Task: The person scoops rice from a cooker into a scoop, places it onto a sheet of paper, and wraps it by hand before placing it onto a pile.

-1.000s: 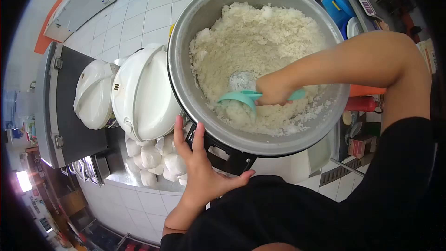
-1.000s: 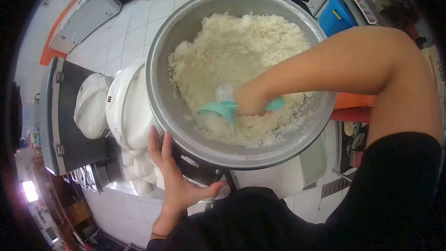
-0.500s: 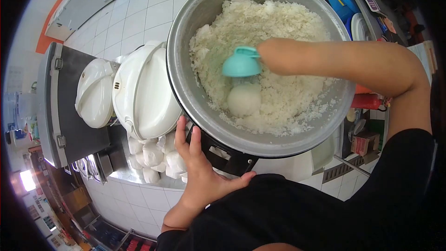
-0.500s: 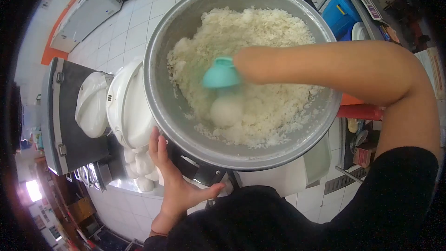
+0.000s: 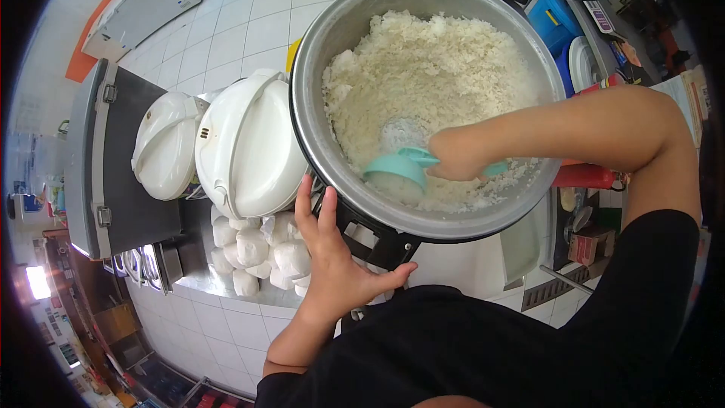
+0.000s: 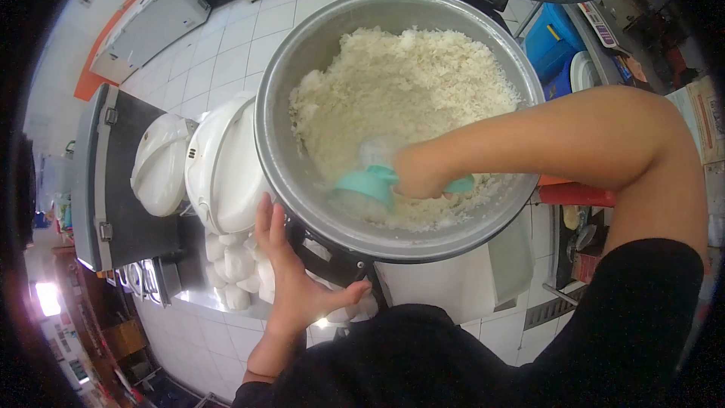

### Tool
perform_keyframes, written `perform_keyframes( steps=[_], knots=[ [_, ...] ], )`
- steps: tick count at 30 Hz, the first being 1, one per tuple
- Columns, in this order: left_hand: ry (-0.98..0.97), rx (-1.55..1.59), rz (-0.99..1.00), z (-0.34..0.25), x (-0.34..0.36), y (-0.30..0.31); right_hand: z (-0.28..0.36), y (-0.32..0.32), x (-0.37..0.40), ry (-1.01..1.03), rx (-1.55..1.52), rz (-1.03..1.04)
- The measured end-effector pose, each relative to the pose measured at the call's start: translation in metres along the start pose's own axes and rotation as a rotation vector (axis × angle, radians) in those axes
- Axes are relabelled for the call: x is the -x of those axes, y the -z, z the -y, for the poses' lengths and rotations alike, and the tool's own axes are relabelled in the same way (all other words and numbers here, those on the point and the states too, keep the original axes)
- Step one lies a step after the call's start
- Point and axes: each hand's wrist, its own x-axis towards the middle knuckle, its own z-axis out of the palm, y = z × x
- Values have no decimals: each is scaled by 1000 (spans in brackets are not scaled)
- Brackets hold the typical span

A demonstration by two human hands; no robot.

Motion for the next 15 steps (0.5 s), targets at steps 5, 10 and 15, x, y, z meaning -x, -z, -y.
perform_keyframes(
  steps=[5,10,15],
  knots=[
    [-24,15,-27,-2,-1,0,13,11,56,-50,23,48],
    [-40,49,-41,1,1,-1,18,15,104,-50,-134,-45],
    [-51,71,-70,2,4,-4,5,13,123,-32,-527,71]
  ],
)
